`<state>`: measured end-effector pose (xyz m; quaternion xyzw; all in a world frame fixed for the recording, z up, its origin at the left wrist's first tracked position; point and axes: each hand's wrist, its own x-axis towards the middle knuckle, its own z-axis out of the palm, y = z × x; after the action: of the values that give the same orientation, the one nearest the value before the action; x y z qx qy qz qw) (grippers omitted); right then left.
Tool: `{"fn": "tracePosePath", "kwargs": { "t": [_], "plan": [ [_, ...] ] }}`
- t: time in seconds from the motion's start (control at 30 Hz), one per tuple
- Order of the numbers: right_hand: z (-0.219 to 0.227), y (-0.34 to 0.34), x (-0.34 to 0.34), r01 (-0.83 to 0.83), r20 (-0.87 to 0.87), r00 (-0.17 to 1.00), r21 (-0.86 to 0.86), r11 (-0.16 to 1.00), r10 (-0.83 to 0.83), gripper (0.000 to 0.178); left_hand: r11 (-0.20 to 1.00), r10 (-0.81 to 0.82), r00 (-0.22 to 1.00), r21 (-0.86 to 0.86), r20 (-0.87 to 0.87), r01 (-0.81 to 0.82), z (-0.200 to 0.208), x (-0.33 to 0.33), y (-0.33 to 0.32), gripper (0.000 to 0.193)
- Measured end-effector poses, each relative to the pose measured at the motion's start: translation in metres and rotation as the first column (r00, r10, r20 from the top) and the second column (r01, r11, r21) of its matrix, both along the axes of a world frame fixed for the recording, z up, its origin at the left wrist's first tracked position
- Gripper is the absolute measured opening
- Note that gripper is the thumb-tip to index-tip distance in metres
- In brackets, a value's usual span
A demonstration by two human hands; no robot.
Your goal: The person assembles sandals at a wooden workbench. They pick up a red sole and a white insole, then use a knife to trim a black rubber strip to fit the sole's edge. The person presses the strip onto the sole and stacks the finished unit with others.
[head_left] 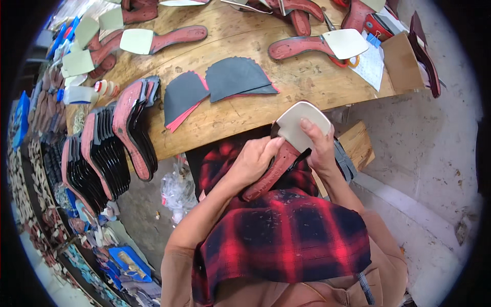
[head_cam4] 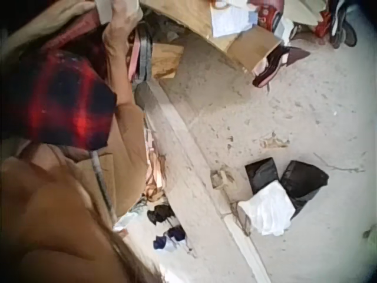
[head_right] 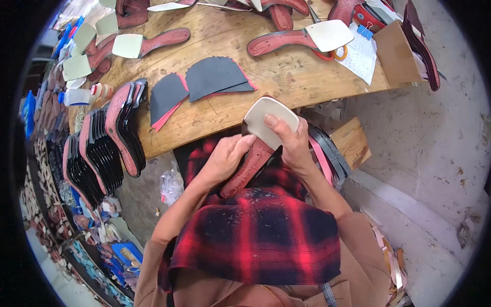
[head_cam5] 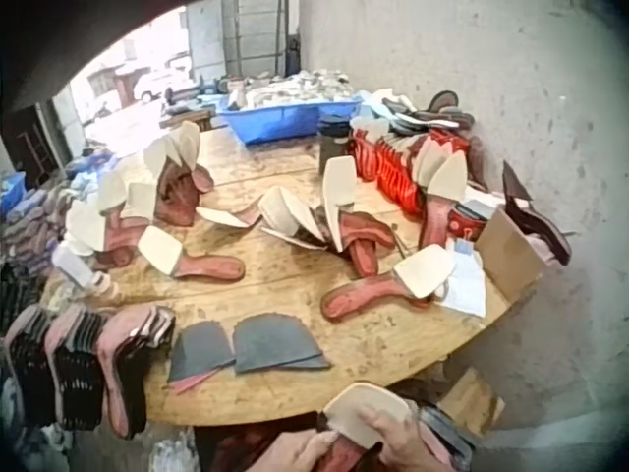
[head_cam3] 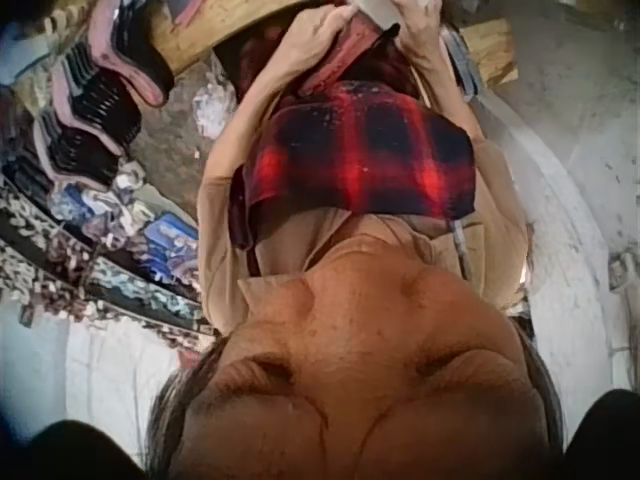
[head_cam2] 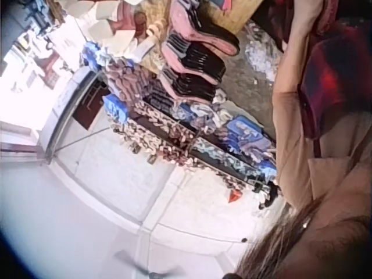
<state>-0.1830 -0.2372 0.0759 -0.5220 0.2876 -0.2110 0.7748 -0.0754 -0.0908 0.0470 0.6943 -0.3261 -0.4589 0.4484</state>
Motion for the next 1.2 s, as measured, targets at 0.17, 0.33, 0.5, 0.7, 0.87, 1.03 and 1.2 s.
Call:
{"fn": "tracePosePath", "kwargs": {
  "t": [0.17, 0.33, 0.5, 0.7, 0.87, 1.03, 1.2],
  "plan": [
    [-0.024, -0.006, -0.002, -0.125, -0.043, 0.991, 0.109, 0.986, 0.13, 0.03, 0.946, -0.275, 0.961, 0.185, 0.017, 0.268, 0.02, -0.006, 0.06, 0.048],
    [-0.008, -0.002, 0.015, -0.102, 0.004, 0.995, 0.124, 0.987, 0.102, 0.031, 0.985, 0.144, 0.971, -0.072, -0.191, -0.16, 0.029, 0.028, 0.03, 0.03],
    [-0.013, -0.008, 0.011, -0.196, -0.05, 0.979, 0.018, 0.98, 0.197, 0.035, 0.98, 0.099, 0.994, -0.166, -0.055, -0.107, 0.011, 0.011, 0.014, 0.025],
    [-0.001, -0.004, 0.02, -0.323, 0.081, 0.946, 0.169, 0.931, 0.313, 0.045, 0.952, -0.052, 0.937, -0.301, -0.345, -0.058, 0.015, 0.028, 0.025, 0.049],
    [0.027, -0.009, 0.046, -0.353, 0.089, 0.932, -0.007, 0.935, 0.353, 0.046, 0.903, 0.263, 0.962, -0.372, 0.077, -0.217, 0.037, 0.049, 0.0, 0.032],
    [0.026, -0.005, 0.062, -0.24, 0.01, 0.969, -0.217, 0.946, 0.248, 0.024, 0.477, 0.64, 0.726, -0.609, -0.254, -0.633, 0.07, 0.067, -0.028, 0.032],
    [0.036, 0.034, 0.091, -0.106, 0.003, 0.993, -0.379, 0.919, 0.116, 0.028, 0.426, 0.859, 0.477, -0.778, 0.187, -0.462, 0.079, 0.083, -0.028, 0.03]
  ]
}}
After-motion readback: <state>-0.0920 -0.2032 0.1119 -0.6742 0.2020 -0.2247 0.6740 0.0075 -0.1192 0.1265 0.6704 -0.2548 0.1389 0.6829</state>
